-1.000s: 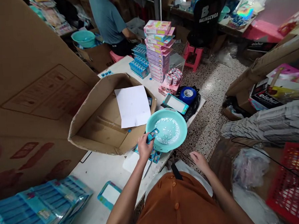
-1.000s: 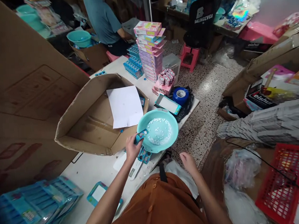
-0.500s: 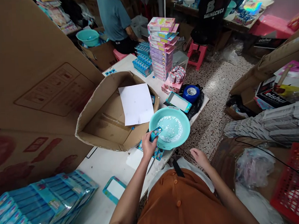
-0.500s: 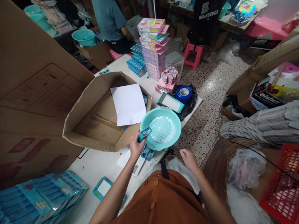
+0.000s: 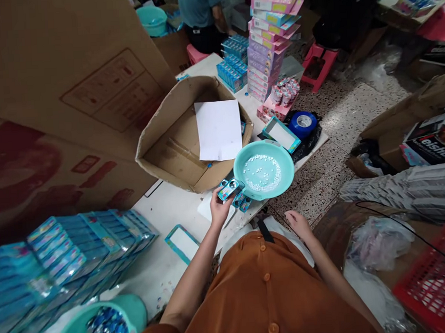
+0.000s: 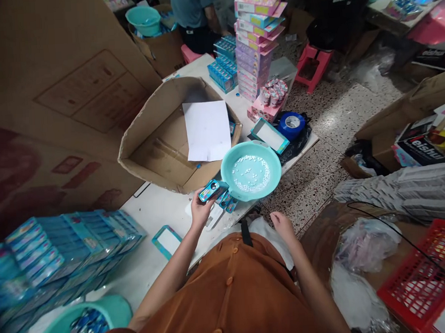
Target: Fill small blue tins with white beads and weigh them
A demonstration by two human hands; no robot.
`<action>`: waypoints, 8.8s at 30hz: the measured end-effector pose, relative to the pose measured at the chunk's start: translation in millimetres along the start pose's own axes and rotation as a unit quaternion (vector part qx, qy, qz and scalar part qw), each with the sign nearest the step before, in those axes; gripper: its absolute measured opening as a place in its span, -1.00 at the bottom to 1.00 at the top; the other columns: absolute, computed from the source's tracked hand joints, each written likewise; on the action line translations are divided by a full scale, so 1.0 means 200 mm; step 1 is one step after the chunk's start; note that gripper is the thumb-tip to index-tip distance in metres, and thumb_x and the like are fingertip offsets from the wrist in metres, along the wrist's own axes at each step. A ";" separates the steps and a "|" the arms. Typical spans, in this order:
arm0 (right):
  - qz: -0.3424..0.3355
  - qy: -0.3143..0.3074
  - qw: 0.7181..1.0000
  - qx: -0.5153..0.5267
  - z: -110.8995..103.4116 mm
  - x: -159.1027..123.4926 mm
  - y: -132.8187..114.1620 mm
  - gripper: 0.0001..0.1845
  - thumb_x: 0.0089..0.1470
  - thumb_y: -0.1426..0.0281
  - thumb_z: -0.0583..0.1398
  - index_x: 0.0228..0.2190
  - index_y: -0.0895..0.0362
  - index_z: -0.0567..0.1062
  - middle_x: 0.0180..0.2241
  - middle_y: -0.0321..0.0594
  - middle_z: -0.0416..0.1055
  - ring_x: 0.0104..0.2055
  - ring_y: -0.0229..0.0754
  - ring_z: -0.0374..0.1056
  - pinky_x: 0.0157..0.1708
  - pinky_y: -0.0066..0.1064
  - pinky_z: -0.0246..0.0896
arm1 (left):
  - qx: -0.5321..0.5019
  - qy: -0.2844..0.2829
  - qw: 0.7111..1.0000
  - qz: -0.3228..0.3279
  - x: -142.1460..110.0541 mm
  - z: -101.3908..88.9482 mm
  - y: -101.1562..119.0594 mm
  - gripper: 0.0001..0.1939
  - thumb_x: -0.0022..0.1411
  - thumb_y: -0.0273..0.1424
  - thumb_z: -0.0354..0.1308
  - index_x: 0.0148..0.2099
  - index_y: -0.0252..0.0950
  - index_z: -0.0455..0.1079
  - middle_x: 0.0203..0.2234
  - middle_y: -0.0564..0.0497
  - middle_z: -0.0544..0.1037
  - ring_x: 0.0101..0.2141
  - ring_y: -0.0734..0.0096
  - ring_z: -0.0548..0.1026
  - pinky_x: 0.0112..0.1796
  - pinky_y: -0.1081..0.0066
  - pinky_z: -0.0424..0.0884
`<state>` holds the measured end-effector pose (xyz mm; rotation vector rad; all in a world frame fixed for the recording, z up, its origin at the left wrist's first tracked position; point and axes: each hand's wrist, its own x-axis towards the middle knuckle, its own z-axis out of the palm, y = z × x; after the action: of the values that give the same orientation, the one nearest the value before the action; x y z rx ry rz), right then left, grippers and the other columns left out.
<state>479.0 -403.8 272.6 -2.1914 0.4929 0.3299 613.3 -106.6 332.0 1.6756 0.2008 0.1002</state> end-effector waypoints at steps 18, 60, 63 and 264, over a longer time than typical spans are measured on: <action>-0.004 -0.027 0.999 0.042 0.16 -0.11 -0.07 -0.51 0.03 0.02 0.05 -0.34 0.15 0.52 -0.37 -0.09 0.52 -0.33 -0.08 0.39 -0.26 -0.30 0.25 | 0.143 0.164 0.972 -0.087 -0.20 -0.55 -0.56 -0.58 -0.08 -0.34 0.31 -0.10 -0.25 0.41 -0.23 -0.01 0.52 -0.21 0.27 0.47 -0.15 0.33 0.38; -0.011 -0.026 1.000 -0.006 0.22 -0.21 -0.08 -0.51 0.03 0.03 0.04 -0.33 0.15 0.53 -0.34 -0.10 0.53 -0.32 -0.08 0.39 -0.25 -0.31 0.23 | 0.229 0.109 0.959 -0.123 -0.62 -0.79 -0.83 -0.37 -0.02 -0.34 0.29 0.12 -0.22 0.24 -0.07 -0.14 0.46 0.02 0.12 0.36 0.01 0.13 0.28; -0.010 -0.022 1.000 -0.007 0.21 -0.22 -0.08 -0.52 0.03 0.04 0.04 -0.33 0.14 0.53 -0.34 -0.10 0.53 -0.31 -0.08 0.39 -0.24 -0.30 0.24 | 0.223 0.105 0.962 -0.117 -0.59 -0.78 -0.82 -0.38 -0.02 -0.34 0.29 0.11 -0.22 0.24 -0.07 -0.13 0.46 0.02 0.14 0.36 0.01 0.14 0.29; 0.018 -0.047 0.994 -0.098 0.17 -0.32 -0.01 -0.50 0.07 0.05 -0.03 -0.36 0.12 0.54 -0.39 -0.13 0.52 -0.32 -0.07 0.39 -0.24 -0.32 0.23 | 0.528 -0.292 0.761 0.237 -0.26 0.11 -0.44 -0.50 0.22 -0.32 0.10 0.18 -0.32 0.17 -0.12 -0.18 0.38 -0.09 0.11 0.31 -0.13 0.20 0.21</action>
<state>420.5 -361.6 279.4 -2.3459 0.4648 0.5166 559.6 -128.7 245.9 2.7590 -0.8098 -0.2098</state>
